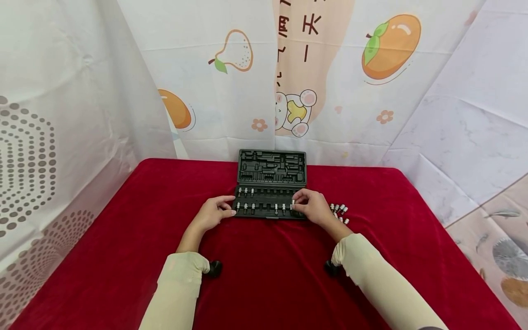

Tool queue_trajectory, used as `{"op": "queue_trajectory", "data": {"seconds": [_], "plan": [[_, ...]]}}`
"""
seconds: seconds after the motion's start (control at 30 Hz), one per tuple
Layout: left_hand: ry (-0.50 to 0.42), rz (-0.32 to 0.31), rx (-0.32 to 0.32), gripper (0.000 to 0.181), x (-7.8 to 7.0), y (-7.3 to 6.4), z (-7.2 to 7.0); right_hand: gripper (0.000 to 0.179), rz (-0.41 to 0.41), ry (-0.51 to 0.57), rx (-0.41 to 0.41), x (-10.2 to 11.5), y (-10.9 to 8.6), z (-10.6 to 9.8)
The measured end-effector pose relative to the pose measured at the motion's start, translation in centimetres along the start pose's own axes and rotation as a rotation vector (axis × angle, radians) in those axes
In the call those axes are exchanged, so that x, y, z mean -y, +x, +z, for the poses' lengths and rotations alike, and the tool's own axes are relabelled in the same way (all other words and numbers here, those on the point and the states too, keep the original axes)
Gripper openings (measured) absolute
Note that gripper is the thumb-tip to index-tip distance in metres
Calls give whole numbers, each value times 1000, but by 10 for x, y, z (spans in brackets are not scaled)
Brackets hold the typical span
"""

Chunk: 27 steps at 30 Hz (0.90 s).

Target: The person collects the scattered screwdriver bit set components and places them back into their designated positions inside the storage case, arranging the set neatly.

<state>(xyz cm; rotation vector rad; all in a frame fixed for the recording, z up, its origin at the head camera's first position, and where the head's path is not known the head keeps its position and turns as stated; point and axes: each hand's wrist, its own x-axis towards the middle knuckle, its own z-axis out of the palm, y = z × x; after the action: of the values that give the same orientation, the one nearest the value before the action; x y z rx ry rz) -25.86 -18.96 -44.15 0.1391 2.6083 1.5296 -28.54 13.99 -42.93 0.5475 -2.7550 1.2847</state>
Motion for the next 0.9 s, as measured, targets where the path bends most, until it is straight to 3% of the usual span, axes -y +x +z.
{"op": "queue_trajectory", "data": {"seconds": [0.5,0.9], "plan": [[14,6,4,50,2,1,-1,14,4,42,-3,11,3,18],[4,0,6,50,2,1,0,12,23,12,19,18,7,30]]}}
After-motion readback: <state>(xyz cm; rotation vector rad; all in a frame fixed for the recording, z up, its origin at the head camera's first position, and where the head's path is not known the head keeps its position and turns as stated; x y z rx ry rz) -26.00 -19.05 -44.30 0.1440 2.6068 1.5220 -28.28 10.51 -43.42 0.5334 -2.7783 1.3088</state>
